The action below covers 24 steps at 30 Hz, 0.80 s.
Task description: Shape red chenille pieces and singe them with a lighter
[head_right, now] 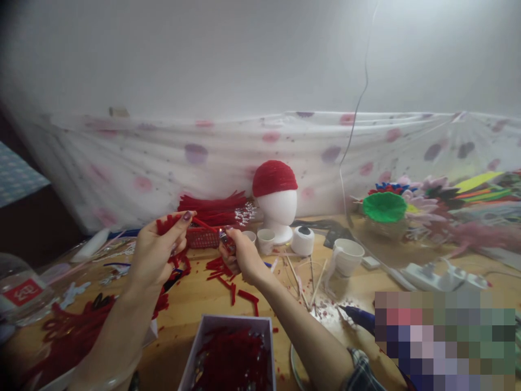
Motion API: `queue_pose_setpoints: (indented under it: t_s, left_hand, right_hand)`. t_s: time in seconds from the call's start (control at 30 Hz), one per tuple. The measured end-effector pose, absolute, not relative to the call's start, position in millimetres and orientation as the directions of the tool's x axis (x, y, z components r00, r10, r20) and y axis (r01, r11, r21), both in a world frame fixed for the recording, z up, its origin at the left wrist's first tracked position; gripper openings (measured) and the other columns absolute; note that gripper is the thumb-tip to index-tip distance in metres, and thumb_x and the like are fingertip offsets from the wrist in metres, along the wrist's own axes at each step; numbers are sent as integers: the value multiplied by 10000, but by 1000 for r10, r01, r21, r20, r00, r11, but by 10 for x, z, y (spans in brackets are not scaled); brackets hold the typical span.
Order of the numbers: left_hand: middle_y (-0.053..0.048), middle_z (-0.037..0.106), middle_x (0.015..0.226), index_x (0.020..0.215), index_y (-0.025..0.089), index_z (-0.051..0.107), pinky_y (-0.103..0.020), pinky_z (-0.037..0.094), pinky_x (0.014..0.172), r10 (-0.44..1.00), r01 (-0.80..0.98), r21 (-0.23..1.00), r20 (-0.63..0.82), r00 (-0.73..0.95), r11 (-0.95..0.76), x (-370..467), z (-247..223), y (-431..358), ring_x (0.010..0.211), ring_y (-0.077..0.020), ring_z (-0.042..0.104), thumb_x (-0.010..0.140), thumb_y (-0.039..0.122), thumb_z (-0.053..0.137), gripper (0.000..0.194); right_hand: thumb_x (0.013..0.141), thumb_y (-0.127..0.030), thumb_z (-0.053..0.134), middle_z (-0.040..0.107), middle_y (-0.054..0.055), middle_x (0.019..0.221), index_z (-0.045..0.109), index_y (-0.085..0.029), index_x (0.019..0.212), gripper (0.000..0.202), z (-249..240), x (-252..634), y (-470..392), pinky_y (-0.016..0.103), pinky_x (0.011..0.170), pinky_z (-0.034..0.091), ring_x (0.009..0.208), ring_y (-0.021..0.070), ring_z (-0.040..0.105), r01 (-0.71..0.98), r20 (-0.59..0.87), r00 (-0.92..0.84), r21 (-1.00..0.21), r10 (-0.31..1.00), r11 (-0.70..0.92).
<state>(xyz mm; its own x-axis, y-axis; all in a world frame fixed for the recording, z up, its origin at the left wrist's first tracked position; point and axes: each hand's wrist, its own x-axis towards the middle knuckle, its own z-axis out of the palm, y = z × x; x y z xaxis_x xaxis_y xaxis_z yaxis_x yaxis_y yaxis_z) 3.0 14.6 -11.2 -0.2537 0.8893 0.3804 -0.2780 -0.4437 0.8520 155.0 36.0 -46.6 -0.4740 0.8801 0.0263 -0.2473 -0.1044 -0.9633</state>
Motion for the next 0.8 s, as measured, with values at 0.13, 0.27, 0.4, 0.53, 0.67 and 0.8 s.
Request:
queue_pose_setpoints:
  t_s: [0.13,0.27,0.4,0.53,0.67,0.8]
  left_hand:
    - [90,378,457,761,139,763,-186,168,375,889,-268,855,381,-254,-444,40,-113,141,396,-19,253,572,398,909,352]
    - [94,373,456,758,134,761,-176,170,369,894,-281,856,373,-247,-434,50,-118,137,390,-11,248,571,392,911,352]
    - [97,398,456,743,121,742,-143,191,350,906,-401,816,334,-260,-416,77,-71,109,376,2,263,590,287,910,281]
    - [60,532,585,756,130,666,-109,188,310,982,-768,615,71,-172,-179,125,22,46,340,27,255,852,155,697,103]
    - [34,541,603,765,138,596,-104,198,289,983,-899,409,-154,102,158,227,42,-12,312,22,272,1016,181,432,303]
    - [35,564,595,796,127,592,-99,200,276,975,-899,394,-179,128,191,383,-16,-44,295,24,289,1015,165,437,271]
  right_hand:
    - [833,-519,397,222,-86,397,378,-216,489,459,-450,1549,344,183,332,82,355,55,98,-249,35,-481,-964,876,-98]
    - [828,-546,414,217,-82,388,377,-216,471,488,-453,1543,345,189,334,71,342,52,100,-252,14,-479,-960,878,-122]
    - [774,-689,512,210,-92,398,427,-206,509,557,-424,1555,339,196,356,73,359,51,99,-371,64,-473,-919,879,-133]
    - [724,-676,641,286,-95,466,617,-173,715,504,-426,1543,313,203,394,154,405,60,169,-566,253,-355,-825,900,9]
    - [672,-370,834,404,-83,582,694,-186,1028,424,-539,1475,319,210,452,251,482,69,295,-488,437,-166,-815,884,312]
    - [734,-396,804,415,-86,536,701,-191,1033,376,-609,1447,349,223,443,254,458,75,303,-441,482,-102,-806,870,395]
